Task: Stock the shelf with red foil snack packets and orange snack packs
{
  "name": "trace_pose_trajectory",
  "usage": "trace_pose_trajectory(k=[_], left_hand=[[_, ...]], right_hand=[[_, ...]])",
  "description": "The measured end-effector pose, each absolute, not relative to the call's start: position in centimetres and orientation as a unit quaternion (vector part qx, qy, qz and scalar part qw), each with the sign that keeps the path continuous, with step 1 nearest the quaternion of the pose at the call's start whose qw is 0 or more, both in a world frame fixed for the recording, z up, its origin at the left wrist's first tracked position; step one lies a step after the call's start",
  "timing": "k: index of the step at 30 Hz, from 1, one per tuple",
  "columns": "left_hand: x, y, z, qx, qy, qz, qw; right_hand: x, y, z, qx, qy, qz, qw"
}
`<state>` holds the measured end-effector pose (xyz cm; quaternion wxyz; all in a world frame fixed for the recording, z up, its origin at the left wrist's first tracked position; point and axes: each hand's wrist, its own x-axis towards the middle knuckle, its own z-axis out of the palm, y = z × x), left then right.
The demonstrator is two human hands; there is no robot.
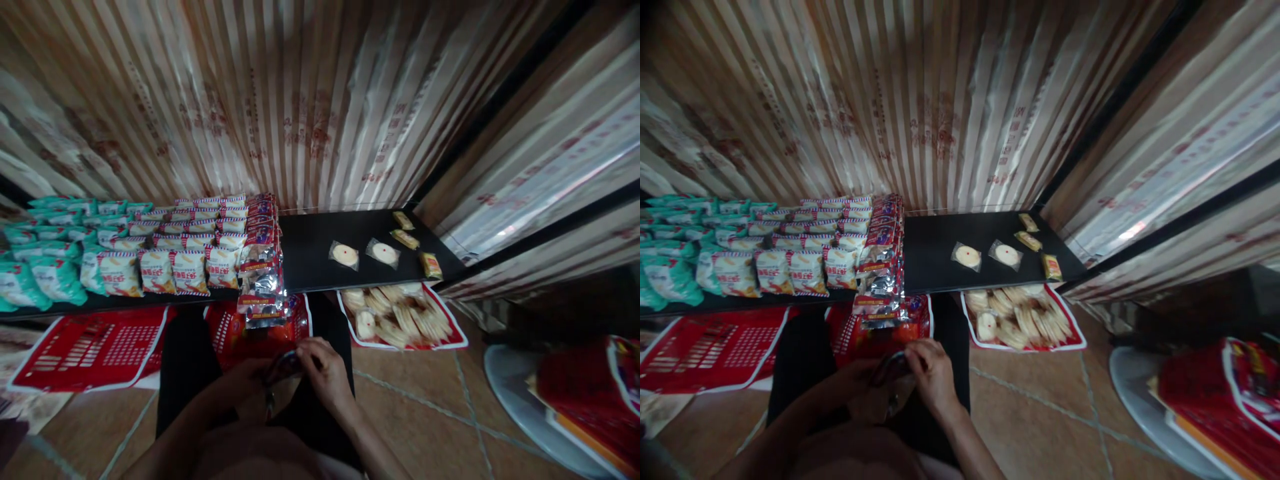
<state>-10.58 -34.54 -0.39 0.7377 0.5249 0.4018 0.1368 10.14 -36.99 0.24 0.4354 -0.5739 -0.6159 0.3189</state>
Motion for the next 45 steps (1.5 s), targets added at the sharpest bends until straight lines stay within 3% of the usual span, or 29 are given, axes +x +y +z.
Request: trace_pose_trajectory(k=[6, 21, 27, 38, 45], left_hand=[[-10.0, -34.2, 3.6, 0.501, 0.303, 0.209, 0.783], [-6.9, -32.9, 5.5, 0.439, 0.418, 0.376, 0.701], [-6.7, -31.3, 5.2, 0.419, 0.428, 0.384, 0.703], [-5.5, -29.2, 7.0, 0.423, 0.489, 0.373, 0.666], [-5.3, -27.3, 8.1, 0.369, 0.467, 0.399, 0.698]], right_hand=[[10.3, -35.6, 3.3, -0.629, -0.470, 0.360, 0.504], [8.8, -32.1, 5.4, -0.532, -0.310, 0.519, 0.593], [8.6, -32.0, 5.6, -0.473, -0.247, 0.598, 0.598], [8.4, -31.2, 4.8, -0.491, -0.258, 0.572, 0.604], [7.9, -28.7, 5.1, -0.492, -0.247, 0.573, 0.607]])
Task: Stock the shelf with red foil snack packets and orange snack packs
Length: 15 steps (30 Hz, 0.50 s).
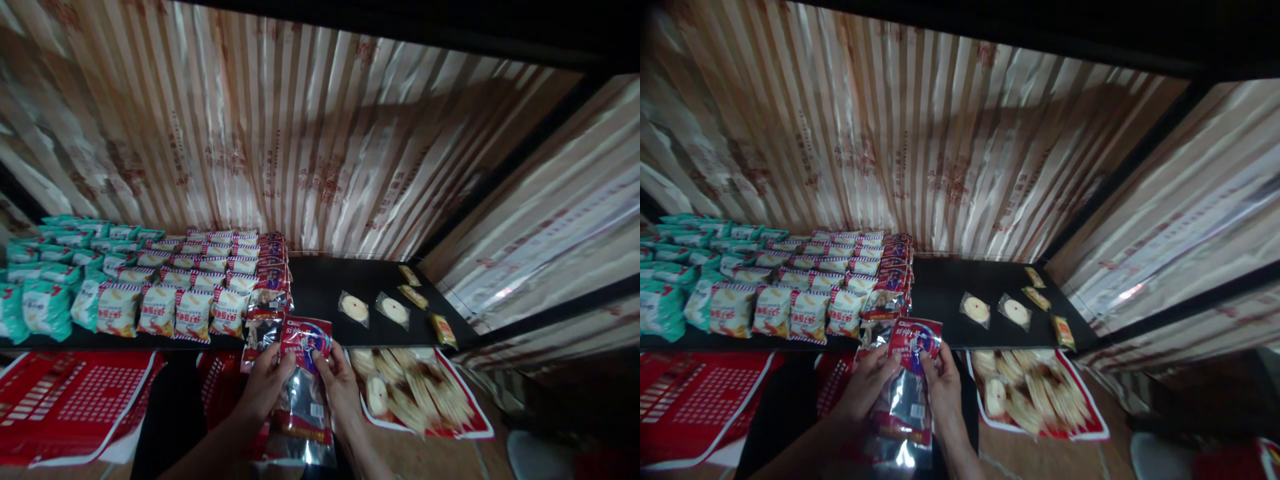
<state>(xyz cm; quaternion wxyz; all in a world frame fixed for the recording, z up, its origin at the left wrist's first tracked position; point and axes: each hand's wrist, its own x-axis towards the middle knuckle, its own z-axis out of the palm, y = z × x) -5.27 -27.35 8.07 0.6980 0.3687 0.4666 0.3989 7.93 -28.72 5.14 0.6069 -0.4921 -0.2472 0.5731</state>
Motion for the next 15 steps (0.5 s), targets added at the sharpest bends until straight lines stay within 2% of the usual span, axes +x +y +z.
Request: trace_pose_trajectory(k=[15], left_hand=[[-5.8, -22.7, 7.0, 0.395, 0.522, 0.454, 0.604]], right_hand=[[6.6, -25.1, 6.3, -0.478, -0.243, 0.611, 0.581]])
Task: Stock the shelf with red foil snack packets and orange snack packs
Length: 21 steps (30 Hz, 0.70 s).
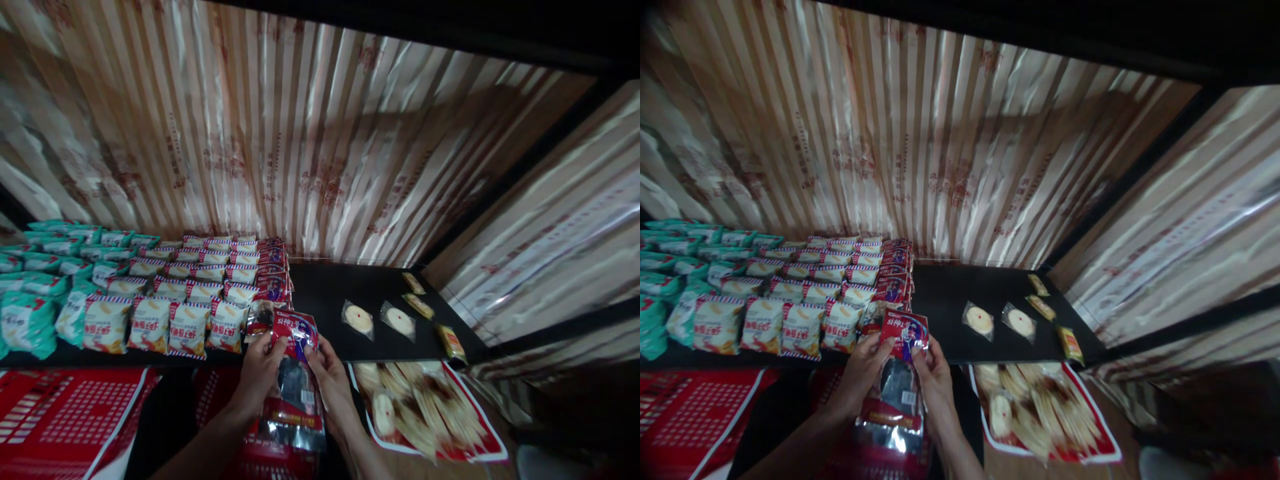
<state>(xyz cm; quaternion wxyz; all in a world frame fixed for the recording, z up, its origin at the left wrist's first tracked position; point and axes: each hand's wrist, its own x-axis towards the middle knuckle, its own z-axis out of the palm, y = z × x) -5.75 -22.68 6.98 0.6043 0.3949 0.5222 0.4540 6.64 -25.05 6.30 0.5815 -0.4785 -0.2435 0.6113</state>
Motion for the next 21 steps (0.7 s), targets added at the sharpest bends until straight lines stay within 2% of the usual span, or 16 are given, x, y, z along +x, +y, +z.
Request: trace_pose_trajectory(k=[9, 15, 21], left_hand=[[-5.4, -19.1, 6.8, 0.419, 0.480, 0.500, 0.587], [-4.9, -17.9, 8.0, 0.353, 0.452, 0.530, 0.624], [-4.9, -19.1, 8.3, 0.382, 0.488, 0.495, 0.609]], right_hand=[[6.5, -24.6, 6.2, -0.482, -0.278, 0.588, 0.587], [7.3, -22.0, 7.0, -0.495, -0.288, 0.564, 0.595], [8.8, -18.3, 8.5, -0.516, -0.303, 0.513, 0.615]])
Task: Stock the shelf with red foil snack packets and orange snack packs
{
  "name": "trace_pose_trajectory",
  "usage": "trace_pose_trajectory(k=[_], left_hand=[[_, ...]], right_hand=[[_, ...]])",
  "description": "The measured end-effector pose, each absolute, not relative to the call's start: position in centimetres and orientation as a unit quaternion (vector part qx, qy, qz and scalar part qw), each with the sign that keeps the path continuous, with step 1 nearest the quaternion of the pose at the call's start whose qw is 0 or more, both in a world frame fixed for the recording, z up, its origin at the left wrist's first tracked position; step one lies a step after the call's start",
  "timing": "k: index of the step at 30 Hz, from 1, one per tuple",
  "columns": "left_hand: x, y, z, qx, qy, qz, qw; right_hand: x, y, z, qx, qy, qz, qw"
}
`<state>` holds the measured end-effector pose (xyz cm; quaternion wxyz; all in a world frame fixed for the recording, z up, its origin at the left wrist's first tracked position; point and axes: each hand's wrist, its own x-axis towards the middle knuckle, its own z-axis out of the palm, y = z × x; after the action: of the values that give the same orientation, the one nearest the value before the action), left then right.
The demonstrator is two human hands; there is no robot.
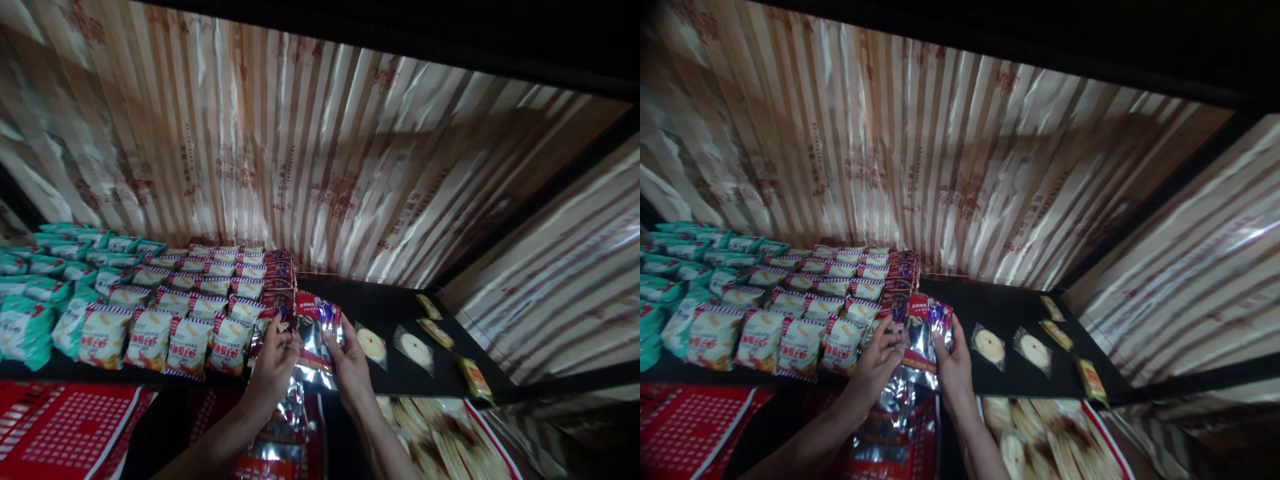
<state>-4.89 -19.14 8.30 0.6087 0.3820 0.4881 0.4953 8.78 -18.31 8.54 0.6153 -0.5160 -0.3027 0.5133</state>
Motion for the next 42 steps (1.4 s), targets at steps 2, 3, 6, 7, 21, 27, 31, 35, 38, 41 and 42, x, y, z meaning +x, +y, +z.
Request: trace_pose_trajectory(k=[2, 3, 6, 7, 21, 27, 31, 35, 38, 41, 42], left_hand=[[-4.8, -19.7, 8.1, 0.389, 0.482, 0.482, 0.620], [-4.7, -19.8, 8.0, 0.388, 0.478, 0.480, 0.625], [-4.4, -19.8, 7.5, 0.387, 0.476, 0.485, 0.623], [-4.4, -19.7, 7.3, 0.384, 0.480, 0.491, 0.617], [-6.7, -17.1, 9.9, 0.349, 0.497, 0.548, 0.575], [-7.2, -16.8, 10.5, 0.314, 0.512, 0.550, 0.580], [-7.3, -16.9, 10.9, 0.296, 0.508, 0.558, 0.586], [-7.3, -17.3, 10.8, 0.289, 0.509, 0.573, 0.574], [-7.3, -18.6, 10.3, 0.283, 0.511, 0.559, 0.588], [-7.5, -20.5, 9.4, 0.274, 0.515, 0.530, 0.616], [-7.6, -21.1, 9.0, 0.272, 0.517, 0.522, 0.621]], right_hand=[[9.1, -17.1, 8.9, -0.523, -0.303, 0.500, 0.620], [9.2, -16.5, 9.0, -0.526, -0.303, 0.497, 0.621], [9.1, -15.1, 9.3, -0.529, -0.316, 0.496, 0.612], [9.1, -14.8, 9.4, -0.526, -0.323, 0.499, 0.608], [7.0, -10.5, 11.3, -0.526, -0.419, 0.474, 0.567], [6.4, -9.4, 10.7, -0.542, -0.453, 0.442, 0.553], [6.2, -9.2, 10.8, -0.542, -0.462, 0.434, 0.552], [5.9, -9.6, 10.9, -0.548, -0.456, 0.456, 0.533], [6.0, -10.4, 10.5, -0.549, -0.455, 0.473, 0.518], [6.3, -11.8, 9.4, -0.548, -0.479, 0.455, 0.514], [6.4, -12.3, 9.0, -0.549, -0.486, 0.447, 0.512]])
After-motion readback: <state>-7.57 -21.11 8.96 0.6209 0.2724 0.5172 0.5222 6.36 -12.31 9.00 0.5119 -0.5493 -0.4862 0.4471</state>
